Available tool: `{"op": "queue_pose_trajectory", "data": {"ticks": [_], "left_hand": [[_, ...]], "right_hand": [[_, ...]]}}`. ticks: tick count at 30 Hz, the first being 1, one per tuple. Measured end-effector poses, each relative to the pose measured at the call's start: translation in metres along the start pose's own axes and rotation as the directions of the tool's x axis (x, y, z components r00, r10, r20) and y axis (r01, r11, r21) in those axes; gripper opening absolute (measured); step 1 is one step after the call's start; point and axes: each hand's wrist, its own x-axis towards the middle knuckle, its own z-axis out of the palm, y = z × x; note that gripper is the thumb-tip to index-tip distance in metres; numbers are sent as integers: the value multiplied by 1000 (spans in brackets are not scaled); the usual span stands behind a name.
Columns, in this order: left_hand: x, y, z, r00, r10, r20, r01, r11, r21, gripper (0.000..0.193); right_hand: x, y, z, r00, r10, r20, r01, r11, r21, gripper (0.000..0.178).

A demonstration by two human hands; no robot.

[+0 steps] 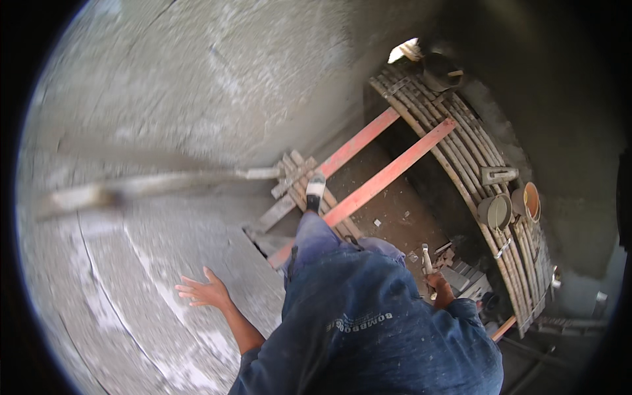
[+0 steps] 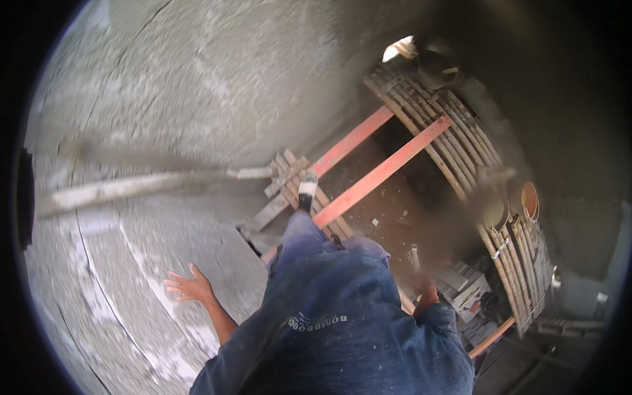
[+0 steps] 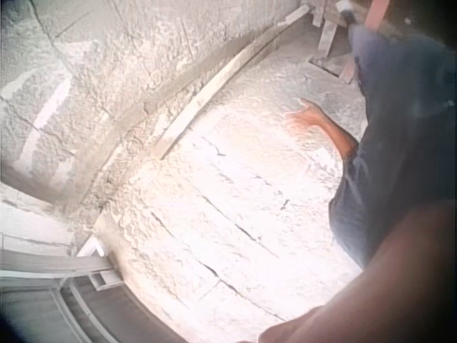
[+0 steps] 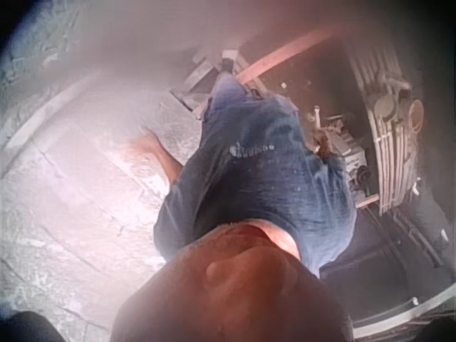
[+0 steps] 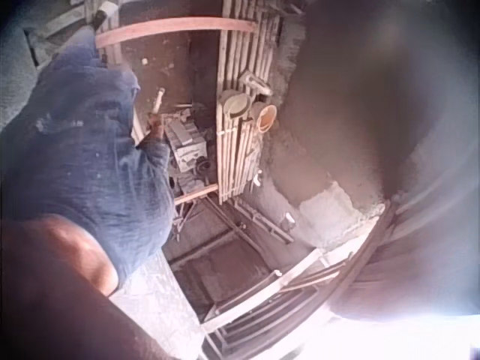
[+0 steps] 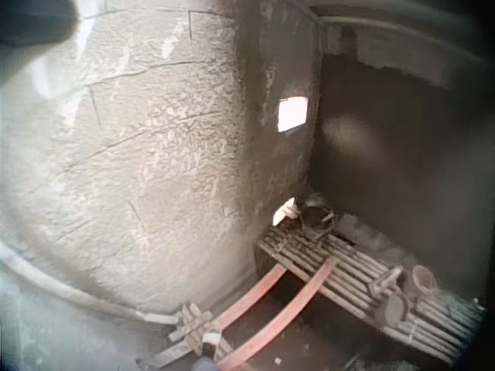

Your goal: The person uses a hammer and chisel to shape a stone and then applies mortar to a wall to set the stone in place. The person smooths the mortar around the stone and continues working on the wall surface.

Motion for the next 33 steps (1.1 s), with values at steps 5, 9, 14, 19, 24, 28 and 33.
{"op": "queue_pose_trajectory", "data": {"ticks": [5, 9, 14, 19, 24, 28, 33], "left_hand": [[114, 164, 21, 940, 335, -71, -341, 899, -273, 80], [210, 285, -15, 784, 535, -316, -621, 677, -395, 77], [289, 398, -71, 620, 532, -577, -781, 489, -389, 80], [325, 449, -87, 597, 418, -685, -789, 458, -409, 88], [343, 472, -72, 656, 390, -646, -738, 508, -443, 91], [344, 474, -67, 662, 388, -641, -724, 550, -416, 91], [344, 478, -63, 624, 359, -694, -747, 532, -397, 92]], "right_hand": [[-4, -101, 11, 982, 162, -101, -113, 918, 379, 29], [-30, -199, -4, 958, 276, -83, -202, 848, 489, 22], [-44, -248, 23, 967, 212, -141, -64, 740, 670, 18], [-47, -247, 92, 959, 184, -217, -11, 787, 617, 21], [-33, -216, 197, 979, 202, -39, -118, 705, 700, 19], [-46, -246, 211, 955, 269, 123, -272, 633, 725, 21], [-46, -307, 164, 918, 300, 259, -354, 331, 874, 24]]}}
